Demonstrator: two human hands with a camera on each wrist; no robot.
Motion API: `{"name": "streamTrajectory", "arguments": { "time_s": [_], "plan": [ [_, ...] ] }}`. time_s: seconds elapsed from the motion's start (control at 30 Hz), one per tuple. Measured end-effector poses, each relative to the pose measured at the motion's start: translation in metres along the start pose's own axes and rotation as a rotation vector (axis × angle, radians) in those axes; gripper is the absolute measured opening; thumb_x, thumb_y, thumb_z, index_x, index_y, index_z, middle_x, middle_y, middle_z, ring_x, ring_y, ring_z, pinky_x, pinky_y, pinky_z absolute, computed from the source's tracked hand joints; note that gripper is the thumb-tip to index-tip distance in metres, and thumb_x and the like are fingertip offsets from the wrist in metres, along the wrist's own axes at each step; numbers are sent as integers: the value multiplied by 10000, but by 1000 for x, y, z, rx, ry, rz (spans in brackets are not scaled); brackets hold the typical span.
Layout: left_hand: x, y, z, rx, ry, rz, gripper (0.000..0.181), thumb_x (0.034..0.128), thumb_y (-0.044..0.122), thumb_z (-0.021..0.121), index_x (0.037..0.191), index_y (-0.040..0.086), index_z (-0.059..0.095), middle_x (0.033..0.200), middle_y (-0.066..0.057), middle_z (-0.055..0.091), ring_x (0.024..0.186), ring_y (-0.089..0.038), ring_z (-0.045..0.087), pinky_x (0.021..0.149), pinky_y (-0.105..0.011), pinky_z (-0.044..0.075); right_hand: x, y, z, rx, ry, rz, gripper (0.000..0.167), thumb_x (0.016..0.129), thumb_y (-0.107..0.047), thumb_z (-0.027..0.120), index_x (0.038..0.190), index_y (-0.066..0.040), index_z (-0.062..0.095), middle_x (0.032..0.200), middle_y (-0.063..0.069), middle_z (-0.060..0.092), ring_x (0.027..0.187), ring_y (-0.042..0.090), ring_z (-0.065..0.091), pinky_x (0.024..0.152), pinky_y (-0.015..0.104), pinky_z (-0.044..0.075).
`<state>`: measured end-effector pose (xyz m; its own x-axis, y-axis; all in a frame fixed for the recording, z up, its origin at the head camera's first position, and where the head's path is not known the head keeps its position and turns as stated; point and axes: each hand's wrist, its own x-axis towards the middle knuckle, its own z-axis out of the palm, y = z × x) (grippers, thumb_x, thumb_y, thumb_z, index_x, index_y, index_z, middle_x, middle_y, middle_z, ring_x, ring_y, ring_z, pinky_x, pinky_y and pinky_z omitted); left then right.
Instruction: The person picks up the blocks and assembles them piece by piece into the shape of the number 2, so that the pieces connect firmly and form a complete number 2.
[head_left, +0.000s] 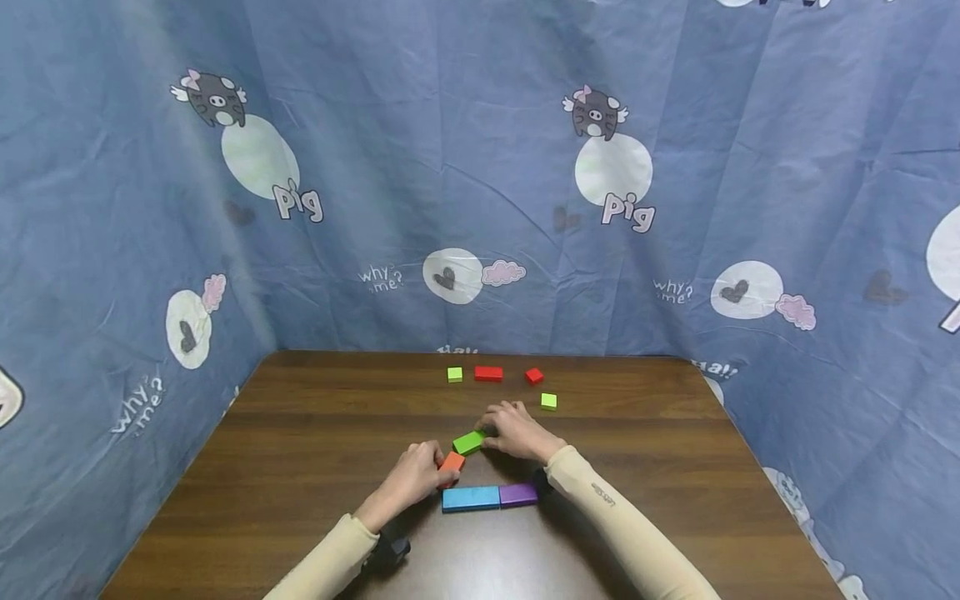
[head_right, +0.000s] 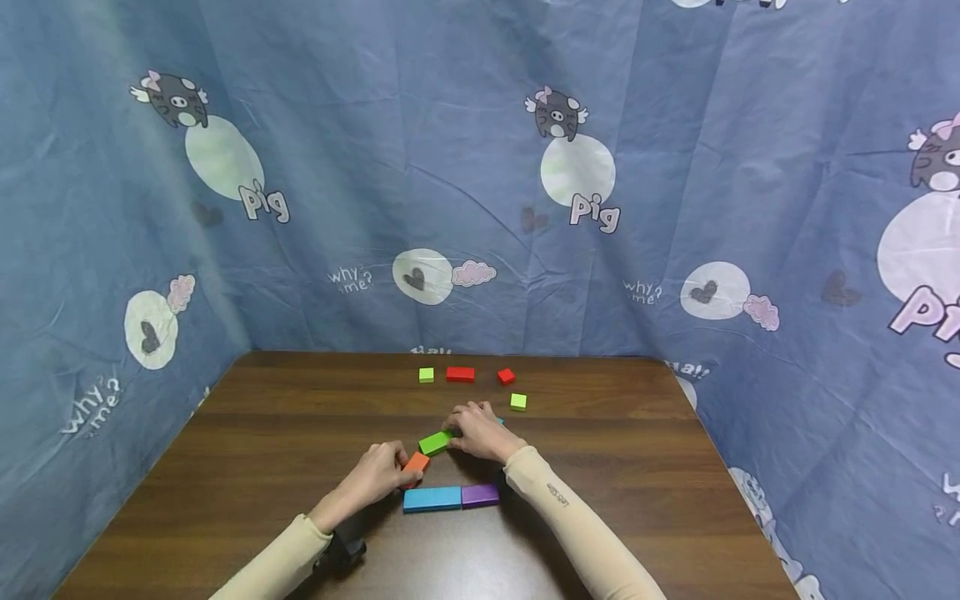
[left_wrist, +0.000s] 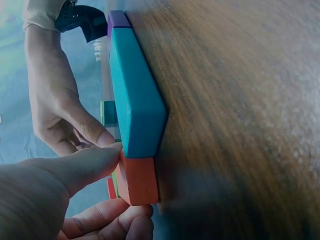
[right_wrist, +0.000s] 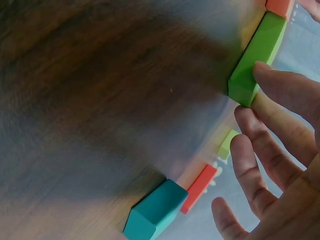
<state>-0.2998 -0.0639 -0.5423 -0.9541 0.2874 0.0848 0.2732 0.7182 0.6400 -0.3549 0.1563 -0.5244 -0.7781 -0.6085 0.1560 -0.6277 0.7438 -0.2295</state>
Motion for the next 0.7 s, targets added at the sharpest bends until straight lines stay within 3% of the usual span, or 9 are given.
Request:
{"name": "streamTrajectory", "arguments": {
  "time_s": [0.47, 0.7],
  "plan": [
    [1, 4, -1, -13, -9, -7, 290, 772, 211, 798, 784, 21, 580, 629, -3, 544, 472, -90, 481, 417, -237, 387, 0, 1, -3, -6, -12, 5, 288, 834, -275, 748, 1097, -169, 702, 1098, -19, 664, 1051, 200, 559, 922, 438, 345],
    [-1, 5, -1, -13, -19, -13, 288, 776, 215, 795, 796, 20, 584, 642, -4, 552, 490, -92, 483, 429, -243, 393, -1, 4, -5, 29, -18, 13, 422, 809, -287, 766, 1200, -167, 662, 1171, -19, 658, 1100, 211, 551, 937, 452, 341]
  ]
}}
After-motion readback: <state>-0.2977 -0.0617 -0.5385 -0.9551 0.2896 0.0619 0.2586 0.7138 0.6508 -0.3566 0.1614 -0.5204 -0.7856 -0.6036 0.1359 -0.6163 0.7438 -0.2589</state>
